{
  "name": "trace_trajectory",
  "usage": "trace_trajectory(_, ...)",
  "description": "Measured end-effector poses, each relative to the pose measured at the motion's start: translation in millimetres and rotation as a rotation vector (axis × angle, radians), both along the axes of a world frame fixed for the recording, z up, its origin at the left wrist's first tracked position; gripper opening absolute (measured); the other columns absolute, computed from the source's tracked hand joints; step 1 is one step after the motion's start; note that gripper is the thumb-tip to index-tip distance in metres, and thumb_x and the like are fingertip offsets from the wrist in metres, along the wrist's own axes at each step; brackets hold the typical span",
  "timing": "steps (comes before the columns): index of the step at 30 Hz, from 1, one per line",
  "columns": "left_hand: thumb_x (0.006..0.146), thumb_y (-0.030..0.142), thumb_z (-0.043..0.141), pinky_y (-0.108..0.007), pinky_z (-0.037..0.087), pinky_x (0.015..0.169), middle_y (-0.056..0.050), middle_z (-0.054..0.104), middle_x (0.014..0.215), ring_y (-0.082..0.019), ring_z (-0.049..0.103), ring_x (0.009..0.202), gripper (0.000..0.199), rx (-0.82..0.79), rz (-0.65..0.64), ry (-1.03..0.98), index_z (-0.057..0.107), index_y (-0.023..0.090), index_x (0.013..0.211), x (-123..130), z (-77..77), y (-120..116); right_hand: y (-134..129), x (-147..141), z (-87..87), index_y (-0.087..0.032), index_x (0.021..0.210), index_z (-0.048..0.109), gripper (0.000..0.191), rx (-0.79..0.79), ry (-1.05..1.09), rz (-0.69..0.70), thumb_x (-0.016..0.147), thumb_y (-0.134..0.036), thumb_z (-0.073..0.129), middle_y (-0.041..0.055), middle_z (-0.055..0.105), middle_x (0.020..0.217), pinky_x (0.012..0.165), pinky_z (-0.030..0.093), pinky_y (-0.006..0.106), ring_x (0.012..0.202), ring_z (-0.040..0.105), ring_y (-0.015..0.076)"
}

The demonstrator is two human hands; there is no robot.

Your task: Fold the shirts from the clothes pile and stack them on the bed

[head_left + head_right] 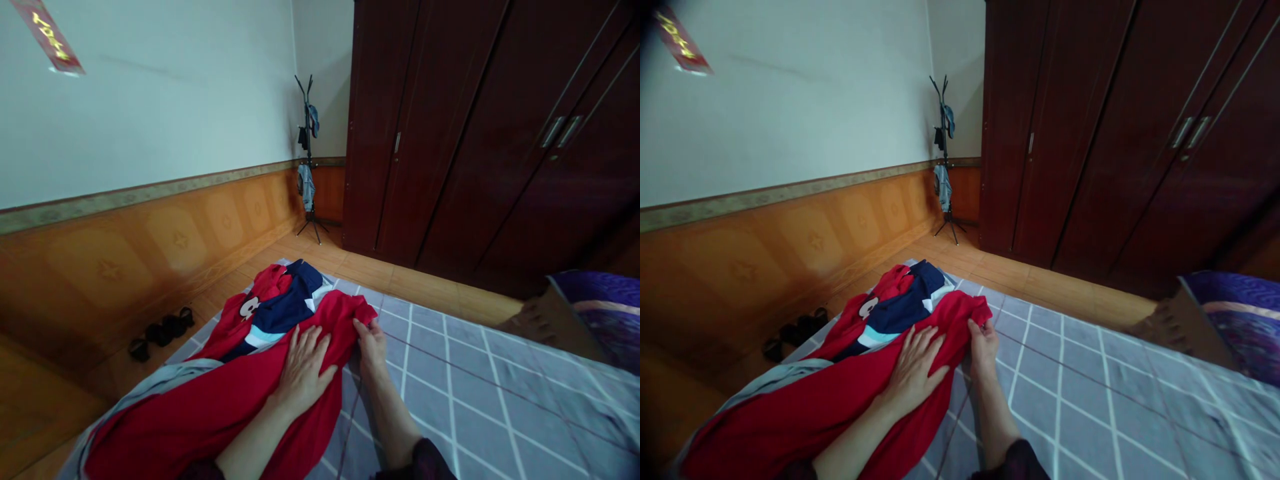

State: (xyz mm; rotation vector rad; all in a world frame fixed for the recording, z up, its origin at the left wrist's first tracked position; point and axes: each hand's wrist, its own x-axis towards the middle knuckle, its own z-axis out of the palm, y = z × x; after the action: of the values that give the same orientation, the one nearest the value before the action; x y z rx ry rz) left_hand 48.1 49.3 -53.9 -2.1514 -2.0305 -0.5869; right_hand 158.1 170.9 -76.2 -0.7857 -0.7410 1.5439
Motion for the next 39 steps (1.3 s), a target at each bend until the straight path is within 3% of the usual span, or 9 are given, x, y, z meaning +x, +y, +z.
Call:
trace_trajectory(9,0.083,0.029,0.06,-0.054,0.023,0.112,-0.012,0.051,0.133,-0.028,0.041,0.128,0.046,0.075,-0.012,-0.051,0.052,0.018,0.126,-3,2.2,2,-11,7,11.6,-0.021,0.088,0.069,0.035,-0.01,0.009,0.028,0.058,-0.035,0.077,0.0036,0.073,0.087,0.071,0.053,0.032,0.075,0.067,0.0203)
trace_trajectory(13,0.08,0.023,0.062,-0.055,0.027,0.11,-0.013,0.05,0.134,-0.028,0.04,0.129,0.05,0.095,-0.027,-0.069,0.049,0.017,0.129,-4,0.9,2,-22,23,25.4,-0.02,0.078,0.07,0.028,-0.026,-0.033,-0.024,0.054,-0.031,0.078,0.002,0.072,0.074,0.06,0.053,0.029,0.063,0.065,0.0186)
trace_trajectory(16,0.079,0.018,0.061,-0.055,0.029,0.109,-0.013,0.051,0.132,-0.028,0.043,0.126,0.053,0.141,-0.096,-0.106,0.046,0.016,0.13,4,17.3,-6,-45,54,47.2,-0.02,0.076,0.07,0.027,-0.009,-0.062,-0.061,0.055,-0.033,0.079,0.0017,0.072,0.073,0.056,0.051,0.026,0.06,0.064,0.0169)
trace_trajectory(21,0.085,0.015,0.057,-0.042,0.039,0.104,-0.006,0.061,0.117,-0.021,0.055,0.11,0.039,0.074,-0.411,-0.22,0.052,0.02,0.123,42,50.5,-41,-96,135,80.0,-0.019,0.082,0.072,0.029,0.042,-0.273,-0.059,0.061,-0.038,0.08,0.0036,0.071,0.074,0.056,0.049,0.024,0.06,0.061,0.0152)
trace_trajectory(24,0.086,0.023,0.06,-0.035,0.046,0.093,-0.003,0.066,0.1,-0.019,0.06,0.096,0.019,-0.091,-0.53,-0.235,0.062,0.021,0.105,67,45.7,-58,-117,179,71.5,-0.017,0.078,0.073,0.03,0.055,-0.47,-0.039,0.059,-0.039,0.081,0.0022,0.066,0.063,0.051,0.045,0.022,0.053,0.055,0.0123)
trace_trajectory(28,0.086,0.033,0.061,-0.031,0.047,0.091,-0.002,0.067,0.099,-0.018,0.06,0.096,0.017,-0.212,-0.634,-0.252,0.066,0.023,0.099,80,33.4,-64,-134,203,34.9,-0.017,0.073,0.072,0.037,-0.078,-0.475,-0.011,0.051,-0.045,0.084,0.0025,0.062,0.056,0.046,0.044,0.024,0.047,0.053,0.0138)
trace_trajectory(31,0.087,0.031,0.059,-0.032,0.043,0.097,-0.003,0.065,0.111,-0.019,0.058,0.105,0.024,-0.144,-0.512,-0.274,0.064,0.023,0.11,66,35.5,-58,-138,207,15.9,-0.017,0.075,0.072,0.039,-0.083,-0.47,-0.048,0.053,-0.047,0.083,0.0047,0.064,0.06,0.049,0.045,0.026,0.05,0.056,0.0156)
trace_trajectory(35,0.079,0.034,0.068,-0.042,0.04,0.1,-0.008,0.062,0.118,-0.027,0.054,0.112,0.038,-0.065,-0.233,-0.171,0.063,0.019,0.113,27,39.3,-50,-135,212,12.2,-0.017,0.075,0.071,0.038,-0.115,-0.43,0.003,0.054,-0.046,0.083,0.0034,0.062,0.056,0.047,0.042,0.024,0.047,0.053,0.0139)
trace_trajectory(39,0.086,0.026,0.057,-0.034,0.046,0.079,-0.004,0.066,0.085,-0.021,0.06,0.084,0.011,-0.168,-0.141,-0.116,0.065,0.019,0.083,16,41.2,-61,-136,216,14.4,-0.018,0.07,0.068,0.033,-0.158,-0.366,-0.004,0.053,-0.041,0.084,0.0007,0.059,0.052,0.047,0.04,0.022,0.046,0.051,0.0122)
